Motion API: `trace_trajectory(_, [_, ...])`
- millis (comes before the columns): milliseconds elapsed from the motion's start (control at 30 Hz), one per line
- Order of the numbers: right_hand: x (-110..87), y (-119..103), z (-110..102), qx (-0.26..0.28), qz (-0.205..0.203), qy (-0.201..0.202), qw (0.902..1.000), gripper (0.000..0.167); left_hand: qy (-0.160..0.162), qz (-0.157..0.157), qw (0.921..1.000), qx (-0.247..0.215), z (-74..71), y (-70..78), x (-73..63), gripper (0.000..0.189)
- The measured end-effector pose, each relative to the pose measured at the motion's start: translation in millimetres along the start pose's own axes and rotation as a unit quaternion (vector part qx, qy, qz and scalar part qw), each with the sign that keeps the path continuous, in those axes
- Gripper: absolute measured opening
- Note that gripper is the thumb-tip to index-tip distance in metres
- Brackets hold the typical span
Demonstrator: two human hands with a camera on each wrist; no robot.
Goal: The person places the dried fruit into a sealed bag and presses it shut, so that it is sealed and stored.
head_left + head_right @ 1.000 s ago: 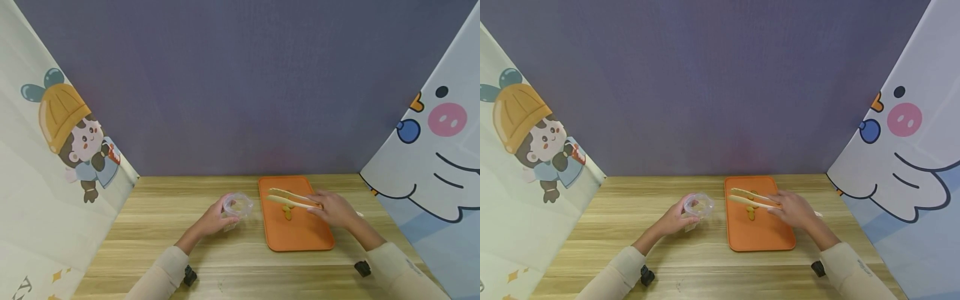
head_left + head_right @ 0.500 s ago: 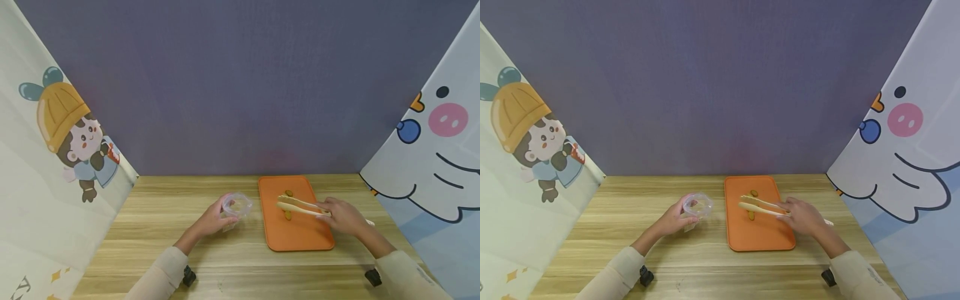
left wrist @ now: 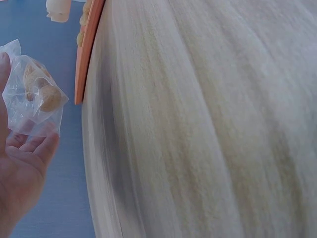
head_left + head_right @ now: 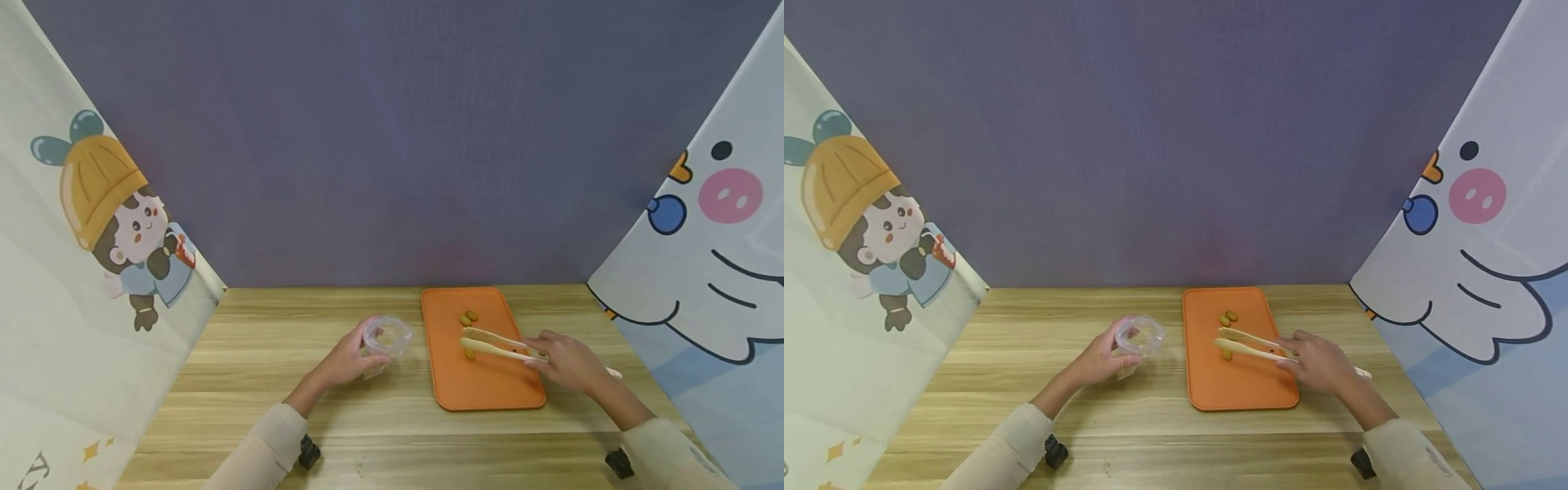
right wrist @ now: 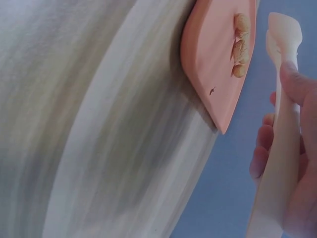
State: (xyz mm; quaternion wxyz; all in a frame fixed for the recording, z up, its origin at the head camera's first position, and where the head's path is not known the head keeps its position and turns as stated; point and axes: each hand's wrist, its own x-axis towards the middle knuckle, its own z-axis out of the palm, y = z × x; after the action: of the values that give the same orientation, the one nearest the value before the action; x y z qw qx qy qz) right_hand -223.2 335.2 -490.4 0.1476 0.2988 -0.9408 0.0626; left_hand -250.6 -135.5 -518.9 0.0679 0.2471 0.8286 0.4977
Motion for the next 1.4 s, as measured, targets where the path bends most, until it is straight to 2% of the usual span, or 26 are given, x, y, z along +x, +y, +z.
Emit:
trace_trajectory(467, [-11.9, 10.1, 1.3, 0.007, 0.011, -0.02, 0.9997, 0.042, -0.004, 0.004, 1.0, 0.004, -0.1, -0.1, -1.2, 0.086])
trace_trajectory(633, [-14.0, 9.6, 0.1, 0.002, 0.009, -0.018, 0.9998, 0.043, -0.004, -0.001, 1.0, 0.006, -0.1, -0.6, -0.9, 0.086])
trace_trajectory(833, [-17.5, 7.8, 0.7, 0.0, 0.018, -0.038, 0.9991, 0.044, -0.003, -0.013, 0.9999, 0.0, -0.7, 1.2, -1.5, 0.086])
trace_trajectory(1400, [-20.9, 6.6, 11.4, 0.017, 0.03, -0.05, 0.9982, 0.044, -0.006, -0.004, 1.0, 0.005, 0.1, -1.2, -1.2, 0.085])
